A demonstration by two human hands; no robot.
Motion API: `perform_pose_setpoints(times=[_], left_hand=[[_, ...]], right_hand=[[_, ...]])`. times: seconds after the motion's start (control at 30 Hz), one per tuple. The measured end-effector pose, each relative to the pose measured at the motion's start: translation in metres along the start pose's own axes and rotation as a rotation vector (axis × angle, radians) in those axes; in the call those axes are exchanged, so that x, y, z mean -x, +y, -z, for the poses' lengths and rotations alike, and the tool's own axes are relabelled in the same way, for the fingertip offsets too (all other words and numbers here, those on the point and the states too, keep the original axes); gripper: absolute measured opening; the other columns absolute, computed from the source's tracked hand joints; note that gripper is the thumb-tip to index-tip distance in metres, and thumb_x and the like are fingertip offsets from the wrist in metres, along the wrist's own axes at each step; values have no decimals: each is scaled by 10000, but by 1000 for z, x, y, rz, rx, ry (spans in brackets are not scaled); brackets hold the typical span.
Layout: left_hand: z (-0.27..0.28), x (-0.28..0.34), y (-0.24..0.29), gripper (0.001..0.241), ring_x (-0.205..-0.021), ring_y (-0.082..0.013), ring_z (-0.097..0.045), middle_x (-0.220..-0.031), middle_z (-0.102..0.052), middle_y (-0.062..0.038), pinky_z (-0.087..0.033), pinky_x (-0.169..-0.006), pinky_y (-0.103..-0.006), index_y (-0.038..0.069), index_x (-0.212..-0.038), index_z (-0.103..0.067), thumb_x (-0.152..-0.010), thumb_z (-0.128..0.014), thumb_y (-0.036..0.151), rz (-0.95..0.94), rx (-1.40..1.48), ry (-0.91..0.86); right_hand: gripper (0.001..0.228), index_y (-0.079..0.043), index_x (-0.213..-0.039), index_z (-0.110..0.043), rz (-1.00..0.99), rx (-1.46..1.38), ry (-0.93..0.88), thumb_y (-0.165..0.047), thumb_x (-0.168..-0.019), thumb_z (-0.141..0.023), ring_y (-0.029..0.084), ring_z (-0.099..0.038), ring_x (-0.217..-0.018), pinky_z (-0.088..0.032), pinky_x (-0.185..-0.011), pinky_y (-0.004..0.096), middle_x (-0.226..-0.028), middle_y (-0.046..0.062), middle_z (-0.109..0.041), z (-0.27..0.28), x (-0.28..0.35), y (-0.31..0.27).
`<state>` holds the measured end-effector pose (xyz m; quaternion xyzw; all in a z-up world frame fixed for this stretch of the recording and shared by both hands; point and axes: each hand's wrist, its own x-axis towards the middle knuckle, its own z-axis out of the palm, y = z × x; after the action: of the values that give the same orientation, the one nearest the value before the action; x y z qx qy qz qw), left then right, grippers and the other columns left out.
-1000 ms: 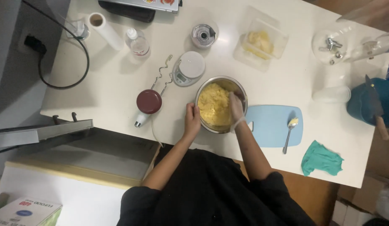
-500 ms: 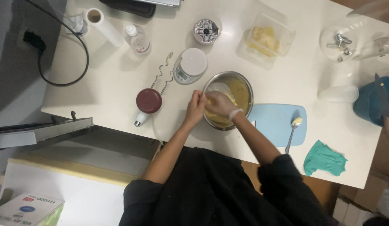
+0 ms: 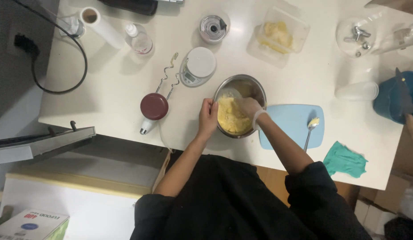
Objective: Mixing dough in a bowl using a hand mixer and then kneading it by hand.
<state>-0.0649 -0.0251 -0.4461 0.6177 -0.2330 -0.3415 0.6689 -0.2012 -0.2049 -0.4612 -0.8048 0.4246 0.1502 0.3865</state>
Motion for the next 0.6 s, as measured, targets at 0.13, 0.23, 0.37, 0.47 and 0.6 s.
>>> perform_pose_setpoints(times=[0.13, 0.23, 0.37, 0.47, 0.6], left_hand=[[-5, 9, -4, 186, -700, -62, -406, -775, -459, 47, -385, -608, -257, 74, -1000, -532, -1082, -559, 239, 40, 13, 70], [-6, 15, -5, 193, -723, -59, -411, -796, -470, 45, -398, -632, -258, 76, -1007, -534, -1085, -544, 252, 97, 32, 69], [4, 10, -17, 215, -718, -75, -452, -791, -498, 29, -430, -644, -263, 78, -1000, -529, -1083, -529, 276, 126, -8, 35], [18, 4, -47, 212, -744, -76, -474, -816, -518, 25, -445, -667, -265, 76, -1012, -522, -1075, -520, 279, 143, -2, 24], [35, -5, -67, 246, -747, -79, -451, -809, -495, 16, -428, -680, -263, 65, -1001, -538, -1102, -528, 289, 99, -18, -13]], right_hand=[[460, -73, -964, -725, -334, -583, -125, -490, -1016, -541, 174, -629, -728, -485, -629, 331, -816, 47, -688, -13, 26, -14], [401, -133, -956, -676, -438, -889, -228, -523, -1004, -596, 116, -493, -625, -389, -523, 291, -742, -19, -572, -39, 30, -10], [321, -150, -1073, -677, -398, -1150, -263, -451, -975, -625, 99, -576, -713, -450, -598, 270, -852, -28, -633, -21, 52, -54], [326, -101, -1171, -685, -334, -1131, -250, -324, -935, -658, 134, -694, -864, -558, -750, 289, -1002, 21, -733, -13, 51, -45], [401, -16, -1268, -685, -131, -542, 10, -195, -910, -710, 231, -741, -937, -590, -822, 351, -1073, 131, -780, -1, 47, -40]])
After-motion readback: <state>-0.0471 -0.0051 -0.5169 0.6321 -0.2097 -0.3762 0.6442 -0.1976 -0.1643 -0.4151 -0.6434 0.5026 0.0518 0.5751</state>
